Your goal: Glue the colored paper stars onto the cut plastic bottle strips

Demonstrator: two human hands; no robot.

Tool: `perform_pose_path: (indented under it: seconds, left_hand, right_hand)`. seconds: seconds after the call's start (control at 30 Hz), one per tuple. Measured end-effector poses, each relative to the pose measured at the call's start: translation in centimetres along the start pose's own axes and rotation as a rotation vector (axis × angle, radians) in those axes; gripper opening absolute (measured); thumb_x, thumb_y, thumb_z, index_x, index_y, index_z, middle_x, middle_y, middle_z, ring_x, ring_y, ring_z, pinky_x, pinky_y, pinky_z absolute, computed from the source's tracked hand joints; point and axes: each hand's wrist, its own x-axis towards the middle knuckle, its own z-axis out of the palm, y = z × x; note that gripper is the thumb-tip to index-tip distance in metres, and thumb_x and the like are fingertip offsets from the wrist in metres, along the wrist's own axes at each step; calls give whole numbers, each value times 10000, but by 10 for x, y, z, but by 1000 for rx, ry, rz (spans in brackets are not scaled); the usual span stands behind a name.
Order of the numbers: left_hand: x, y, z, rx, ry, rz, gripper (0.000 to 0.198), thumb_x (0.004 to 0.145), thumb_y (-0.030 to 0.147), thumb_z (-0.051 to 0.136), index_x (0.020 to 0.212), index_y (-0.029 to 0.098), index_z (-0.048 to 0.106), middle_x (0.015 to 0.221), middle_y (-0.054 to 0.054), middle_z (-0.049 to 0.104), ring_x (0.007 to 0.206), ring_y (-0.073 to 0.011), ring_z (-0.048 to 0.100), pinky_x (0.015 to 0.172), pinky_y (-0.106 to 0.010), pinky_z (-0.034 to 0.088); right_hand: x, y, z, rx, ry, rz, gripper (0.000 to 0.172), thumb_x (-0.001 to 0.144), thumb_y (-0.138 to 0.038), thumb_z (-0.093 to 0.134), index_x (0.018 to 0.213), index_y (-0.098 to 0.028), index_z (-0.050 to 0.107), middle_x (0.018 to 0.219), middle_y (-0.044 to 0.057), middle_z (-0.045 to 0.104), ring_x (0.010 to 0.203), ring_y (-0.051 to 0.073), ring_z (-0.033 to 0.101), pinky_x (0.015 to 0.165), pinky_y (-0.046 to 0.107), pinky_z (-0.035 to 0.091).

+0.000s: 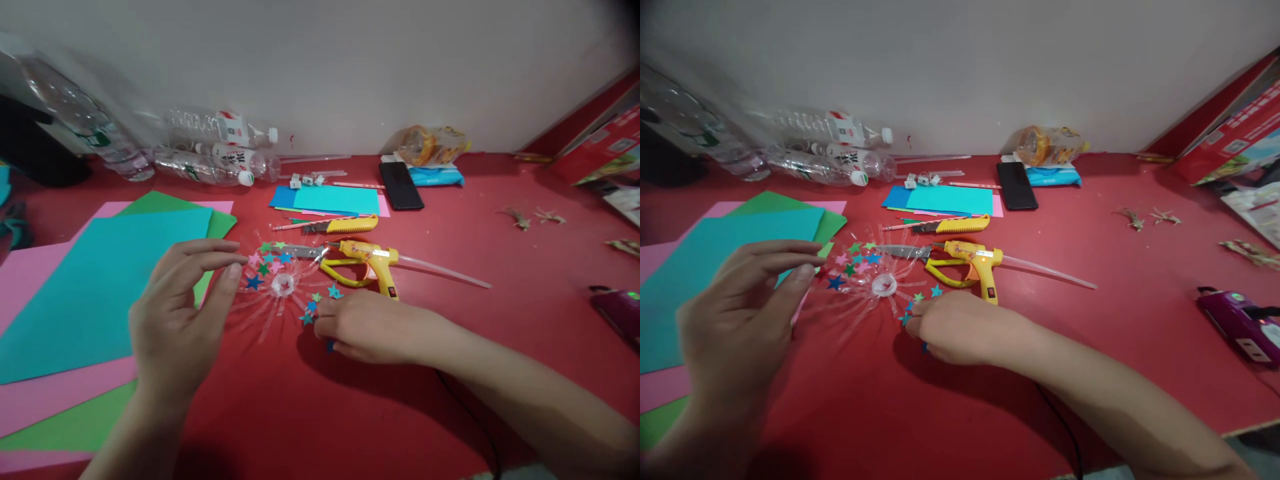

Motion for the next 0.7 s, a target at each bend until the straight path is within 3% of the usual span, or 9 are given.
perform_pose_path:
  seconds: [0.2,0.4,0.53,0.7]
  left_hand:
    - [1,0,1,-19,18,13,93,869,183,614,866,220,699,981,-43,695,964,-188,639,905,-375,472]
    - [3,0,0,-9,56,-4,85,866,204,614,839,231,690,961,-33,698,964,-192,645,891,-380,483]
    - [5,-6,-3,-52,130,-64,67,854,218,627,837,233,690,944,-21,701,951,-192,659,885,-375,507]
    - [5,-10,-3,-93,100,-139,65,857,196,633,837,215,692,943,-29,705,955,-184,658,894,-360,499]
  right_hand:
    - [-6,8,-1,45,93,93,73,867,-156,543,833,-181,604,837,14,654,716,145,568,584,284,300]
    - [-4,-6,-4,9,10,29,59,835,-164,583,873,-161,628,853,49,674,722,163,587,563,285,285]
    - [0,-13,1,5,-38,71,79,847,-132,567,891,-145,633,888,63,686,724,161,604,555,292,293]
    - [2,-7,7,-53,1,57,113,854,-105,539,912,-148,626,894,61,686,733,156,611,578,290,316]
